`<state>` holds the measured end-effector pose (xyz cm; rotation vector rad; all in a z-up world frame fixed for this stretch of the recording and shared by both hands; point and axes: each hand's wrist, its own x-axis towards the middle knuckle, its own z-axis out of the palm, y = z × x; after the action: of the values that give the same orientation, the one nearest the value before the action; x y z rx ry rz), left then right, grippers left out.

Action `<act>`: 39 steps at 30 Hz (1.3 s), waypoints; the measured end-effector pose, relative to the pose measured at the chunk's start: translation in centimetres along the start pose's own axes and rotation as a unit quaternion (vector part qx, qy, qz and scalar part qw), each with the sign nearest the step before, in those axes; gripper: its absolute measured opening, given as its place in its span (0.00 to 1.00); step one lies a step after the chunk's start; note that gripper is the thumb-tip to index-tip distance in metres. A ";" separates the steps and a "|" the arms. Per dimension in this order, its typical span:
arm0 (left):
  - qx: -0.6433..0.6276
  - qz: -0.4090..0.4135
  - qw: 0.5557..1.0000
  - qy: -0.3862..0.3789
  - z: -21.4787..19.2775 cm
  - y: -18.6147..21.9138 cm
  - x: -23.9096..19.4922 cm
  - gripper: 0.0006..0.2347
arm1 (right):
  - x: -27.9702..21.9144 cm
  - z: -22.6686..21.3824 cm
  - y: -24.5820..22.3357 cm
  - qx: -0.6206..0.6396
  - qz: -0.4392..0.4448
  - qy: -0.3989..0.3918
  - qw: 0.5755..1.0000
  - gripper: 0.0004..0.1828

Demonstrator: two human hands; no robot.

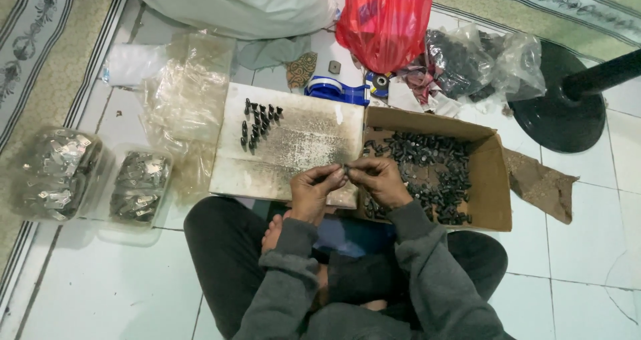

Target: A person is sitting on the floor, picking small metal pins from a cardboard box and placing them into a white template board.

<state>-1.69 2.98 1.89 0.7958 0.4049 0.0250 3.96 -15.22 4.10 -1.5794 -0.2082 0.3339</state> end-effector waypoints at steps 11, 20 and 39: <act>0.088 0.137 0.984 0.078 -1.5 -1.0 0.8 0.09 | 0.7 4.6 2.6 -0.042 -0.053 0.074 0.995 0.09; 0.182 0.297 0.911 0.220 -3.1 2.2 0.1 0.10 | 3.1 13.8 2.0 -0.024 -0.086 0.153 0.984 0.06; 0.170 0.220 0.954 0.109 -6.8 3.0 4.0 0.11 | 8.8 16.4 6.7 0.013 -0.098 -0.015 0.995 0.17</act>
<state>-0.07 10.44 -1.62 1.2196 0.4390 0.4728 6.16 2.89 -3.54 -1.5147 -0.3771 0.2071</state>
